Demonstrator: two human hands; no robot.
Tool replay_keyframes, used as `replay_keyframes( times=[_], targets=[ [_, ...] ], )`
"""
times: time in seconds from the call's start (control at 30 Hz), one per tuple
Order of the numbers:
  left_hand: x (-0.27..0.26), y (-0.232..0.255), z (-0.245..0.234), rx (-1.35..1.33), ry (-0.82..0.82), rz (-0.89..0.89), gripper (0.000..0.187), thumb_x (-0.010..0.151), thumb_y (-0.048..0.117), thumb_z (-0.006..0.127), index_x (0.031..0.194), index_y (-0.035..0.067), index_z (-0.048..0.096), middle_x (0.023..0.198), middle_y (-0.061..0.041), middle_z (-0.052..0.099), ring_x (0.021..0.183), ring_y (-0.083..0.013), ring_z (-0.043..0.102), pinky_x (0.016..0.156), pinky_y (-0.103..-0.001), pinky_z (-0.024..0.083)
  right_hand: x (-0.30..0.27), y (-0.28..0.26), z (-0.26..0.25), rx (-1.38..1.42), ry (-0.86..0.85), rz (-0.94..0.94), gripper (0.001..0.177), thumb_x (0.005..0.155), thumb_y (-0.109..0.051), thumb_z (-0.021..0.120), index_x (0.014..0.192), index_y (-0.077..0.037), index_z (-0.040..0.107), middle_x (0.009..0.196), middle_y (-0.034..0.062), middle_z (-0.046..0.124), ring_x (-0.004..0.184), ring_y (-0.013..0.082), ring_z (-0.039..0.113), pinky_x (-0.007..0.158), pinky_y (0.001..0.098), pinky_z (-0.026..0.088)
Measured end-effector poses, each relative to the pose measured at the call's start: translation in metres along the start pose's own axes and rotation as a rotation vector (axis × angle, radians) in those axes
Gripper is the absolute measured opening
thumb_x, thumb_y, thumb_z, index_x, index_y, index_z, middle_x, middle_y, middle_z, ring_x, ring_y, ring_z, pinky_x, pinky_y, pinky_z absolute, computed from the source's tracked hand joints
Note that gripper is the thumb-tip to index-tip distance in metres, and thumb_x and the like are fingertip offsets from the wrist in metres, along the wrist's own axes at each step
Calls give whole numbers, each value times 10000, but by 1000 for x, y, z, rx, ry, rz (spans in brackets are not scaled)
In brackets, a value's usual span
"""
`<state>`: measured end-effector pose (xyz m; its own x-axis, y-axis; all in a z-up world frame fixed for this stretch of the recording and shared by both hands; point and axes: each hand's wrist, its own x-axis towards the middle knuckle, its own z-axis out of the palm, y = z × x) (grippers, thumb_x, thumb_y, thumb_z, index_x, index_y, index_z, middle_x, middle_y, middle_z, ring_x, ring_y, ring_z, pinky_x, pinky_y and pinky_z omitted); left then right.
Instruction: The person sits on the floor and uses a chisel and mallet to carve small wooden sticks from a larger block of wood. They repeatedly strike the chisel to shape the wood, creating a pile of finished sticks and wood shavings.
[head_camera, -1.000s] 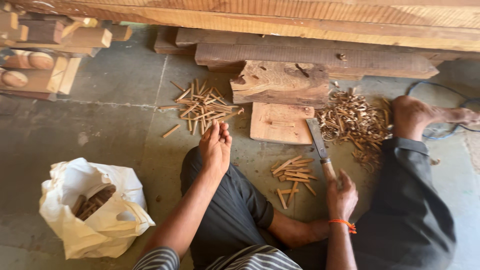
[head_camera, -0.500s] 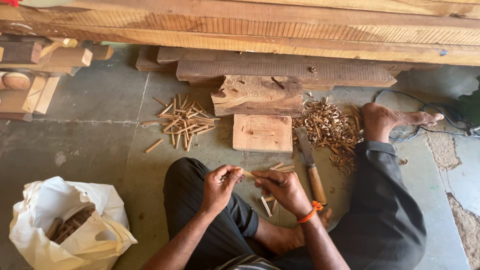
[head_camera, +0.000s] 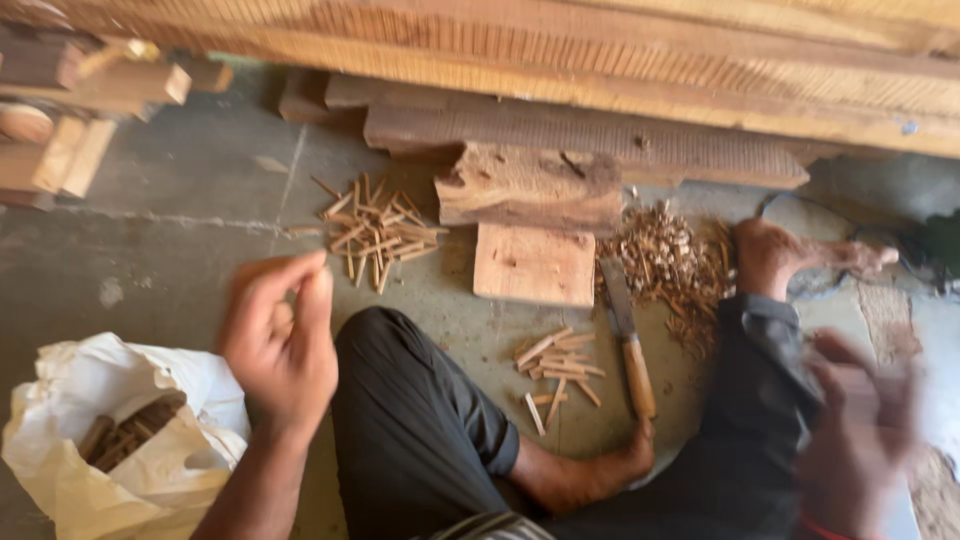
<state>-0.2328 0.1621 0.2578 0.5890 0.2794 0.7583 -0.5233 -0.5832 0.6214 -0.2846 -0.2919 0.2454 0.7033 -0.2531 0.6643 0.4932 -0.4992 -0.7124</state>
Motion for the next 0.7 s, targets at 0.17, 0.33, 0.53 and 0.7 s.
replay_keyframes(
  times=[0.17, 0.33, 0.53, 0.7],
  targets=[
    [0, 40, -15, 56, -16, 12, 167, 1056, -14, 689, 1220, 16, 698, 1130, -93, 682, 799, -92, 570, 636, -193, 406, 63, 9, 7, -364, -77, 93, 231, 1061, -90, 624, 1285, -63, 672, 1242, 120, 671, 1165, 206, 620, 1060, 319, 466],
    [6, 43, -15, 20, -4, 32, 165, 1061, -6, 685, 1224, 17, 696, 1137, -93, 685, 821, -97, 578, 663, -202, 419, 78, 16, 24, -457, -144, 108, 226, 1067, -93, 626, 1285, -58, 674, 1234, 118, 675, 1158, 205, 623, 1054, 317, 469],
    [16, 38, -9, -23, -1, 69, 162, 1067, 4, 680, 1228, 18, 693, 1146, -93, 689, 847, -102, 588, 696, -213, 436, 120, 40, 33, -461, -160, 107, 221, 1073, -97, 628, 1284, -52, 676, 1225, 116, 679, 1149, 203, 626, 1047, 314, 472],
    [36, 30, 0, -52, -13, 94, 161, 1072, 12, 677, 1232, 19, 691, 1153, -94, 691, 868, -106, 596, 723, -222, 450, 149, 44, 41, -456, -162, 115, 217, 1078, -101, 629, 1283, -48, 678, 1218, 114, 683, 1142, 202, 629, 1041, 312, 475]
  ],
)
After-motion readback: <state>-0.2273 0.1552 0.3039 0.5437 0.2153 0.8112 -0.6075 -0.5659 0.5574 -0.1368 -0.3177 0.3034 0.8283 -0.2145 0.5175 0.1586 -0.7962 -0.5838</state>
